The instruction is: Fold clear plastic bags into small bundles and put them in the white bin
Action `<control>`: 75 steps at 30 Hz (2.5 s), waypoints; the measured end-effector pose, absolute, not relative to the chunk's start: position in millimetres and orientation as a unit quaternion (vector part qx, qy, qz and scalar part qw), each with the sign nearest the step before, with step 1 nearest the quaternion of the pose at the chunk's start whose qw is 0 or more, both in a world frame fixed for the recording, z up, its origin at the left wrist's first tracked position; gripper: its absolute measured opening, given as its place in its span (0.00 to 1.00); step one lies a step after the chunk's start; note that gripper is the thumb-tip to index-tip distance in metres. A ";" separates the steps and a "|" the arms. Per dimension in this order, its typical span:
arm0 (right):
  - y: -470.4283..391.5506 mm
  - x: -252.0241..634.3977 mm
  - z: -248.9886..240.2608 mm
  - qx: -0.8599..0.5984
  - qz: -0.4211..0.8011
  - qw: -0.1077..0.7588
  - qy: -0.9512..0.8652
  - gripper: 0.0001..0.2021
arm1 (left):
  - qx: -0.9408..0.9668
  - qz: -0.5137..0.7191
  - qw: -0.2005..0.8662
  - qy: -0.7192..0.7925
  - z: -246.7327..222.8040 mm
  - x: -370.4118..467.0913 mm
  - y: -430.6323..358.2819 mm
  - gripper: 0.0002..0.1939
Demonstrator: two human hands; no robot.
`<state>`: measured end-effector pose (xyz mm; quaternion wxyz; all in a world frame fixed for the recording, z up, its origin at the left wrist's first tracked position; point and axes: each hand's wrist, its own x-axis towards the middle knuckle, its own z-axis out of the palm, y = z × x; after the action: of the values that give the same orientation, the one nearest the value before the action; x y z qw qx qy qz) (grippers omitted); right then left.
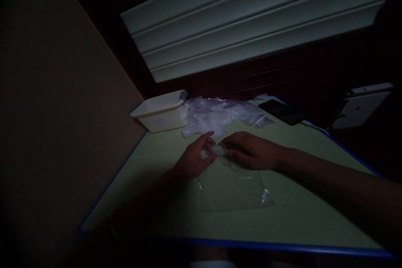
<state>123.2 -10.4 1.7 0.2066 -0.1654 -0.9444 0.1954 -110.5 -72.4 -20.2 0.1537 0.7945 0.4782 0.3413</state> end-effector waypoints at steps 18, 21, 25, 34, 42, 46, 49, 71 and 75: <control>-10.6 123.7 1.9 -0.164 0.195 0.203 -0.945 0.18 | 0.845 0.306 0.101 0.426 -15.9 -111.3 -77.3 0.27; -10.6 124.4 2.0 -0.165 0.191 0.199 -0.947 0.18 | 0.860 0.292 0.089 0.410 -13.7 -111.8 -79.8 0.23; -10.7 124.5 2.1 -0.161 0.188 0.202 -0.947 0.18 | 0.870 0.275 0.066 0.404 -11.8 -111.4 -81.9 0.15; -10.6 124.1 3.0 -0.138 0.190 0.235 -0.943 0.20 | 0.880 0.262 0.082 0.387 -12.5 -113.3 -81.4 0.11; -7.8 123.7 0.7 -0.125 0.177 0.232 -0.948 0.23 | 0.876 0.277 0.089 0.385 -13.7 -113.2 -83.2 0.09; -7.8 123.2 -0.8 -0.131 0.179 0.231 -0.947 0.23 | 0.881 0.273 0.095 0.374 -11.3 -112.3 -84.5 0.08; -7.3 123.5 -1.7 -0.128 0.179 0.228 -0.949 0.21 | 0.883 0.271 0.100 0.369 -8.0 -111.2 -86.0 0.08; -7.3 122.3 -1.0 -0.105 0.185 0.211 -0.954 0.14 | 0.858 0.299 0.113 0.402 1.2 -112.2 -90.7 0.14; -7.3 122.7 -1.0 -0.106 0.187 0.221 -0.951 0.14 | 0.870 0.258 0.102 0.409 -3.1 -111.9 -90.1 0.15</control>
<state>122.7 -7.3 -1.0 0.2208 -0.1058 -0.9512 0.1875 -111.9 -90.1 -3.1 0.1020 0.8696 0.4088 0.2577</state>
